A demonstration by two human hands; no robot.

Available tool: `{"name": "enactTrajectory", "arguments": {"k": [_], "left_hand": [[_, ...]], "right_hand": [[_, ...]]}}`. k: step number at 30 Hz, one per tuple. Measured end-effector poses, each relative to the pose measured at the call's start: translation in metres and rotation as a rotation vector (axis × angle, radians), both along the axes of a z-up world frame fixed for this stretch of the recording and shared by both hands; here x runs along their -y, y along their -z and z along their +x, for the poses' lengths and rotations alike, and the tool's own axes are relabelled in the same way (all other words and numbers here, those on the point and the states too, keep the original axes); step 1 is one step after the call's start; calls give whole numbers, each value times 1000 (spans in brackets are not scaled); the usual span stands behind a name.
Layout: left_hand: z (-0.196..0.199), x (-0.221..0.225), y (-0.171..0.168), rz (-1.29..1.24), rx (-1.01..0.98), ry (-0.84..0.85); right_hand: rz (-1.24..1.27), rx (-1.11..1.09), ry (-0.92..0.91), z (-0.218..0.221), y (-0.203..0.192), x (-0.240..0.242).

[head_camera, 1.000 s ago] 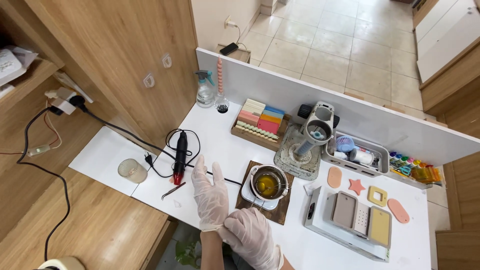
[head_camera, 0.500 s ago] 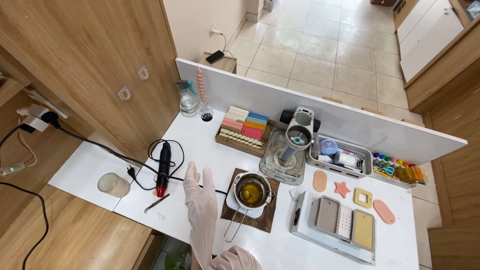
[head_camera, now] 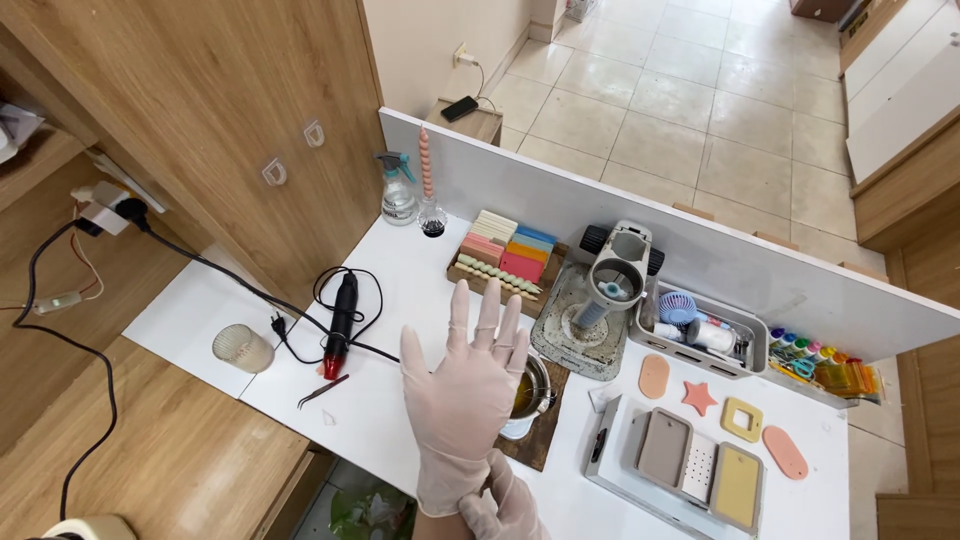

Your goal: The recorder is melting wax in a small metal pot on a heating plate, stirring it periodically and using tweezers to handle small components.

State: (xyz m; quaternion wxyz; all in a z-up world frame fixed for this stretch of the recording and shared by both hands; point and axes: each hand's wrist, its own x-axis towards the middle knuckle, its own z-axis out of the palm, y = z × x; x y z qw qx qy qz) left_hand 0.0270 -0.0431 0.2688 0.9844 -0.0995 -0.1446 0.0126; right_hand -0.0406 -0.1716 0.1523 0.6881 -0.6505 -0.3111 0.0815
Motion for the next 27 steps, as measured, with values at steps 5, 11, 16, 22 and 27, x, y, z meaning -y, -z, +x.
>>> {"name": "enactTrajectory", "arguments": {"k": [5,11,16,22,27], "left_hand": [[2,-5,9,53,33,-77],[-6,-13,15,49,178,-75],[-11,-22,7,62,173,-65],[-19,-31,4,50,78,-163],[-21,-37,12,-1,49,-195]], "right_hand": [[-65,-172,46,9,10,6],[-3,-507,49,15,44,0],[-44,-683,19,12,32,-6],[-34,-940,-49,-3,52,-15],[309,-1413,-78,-17,78,-18]]}}
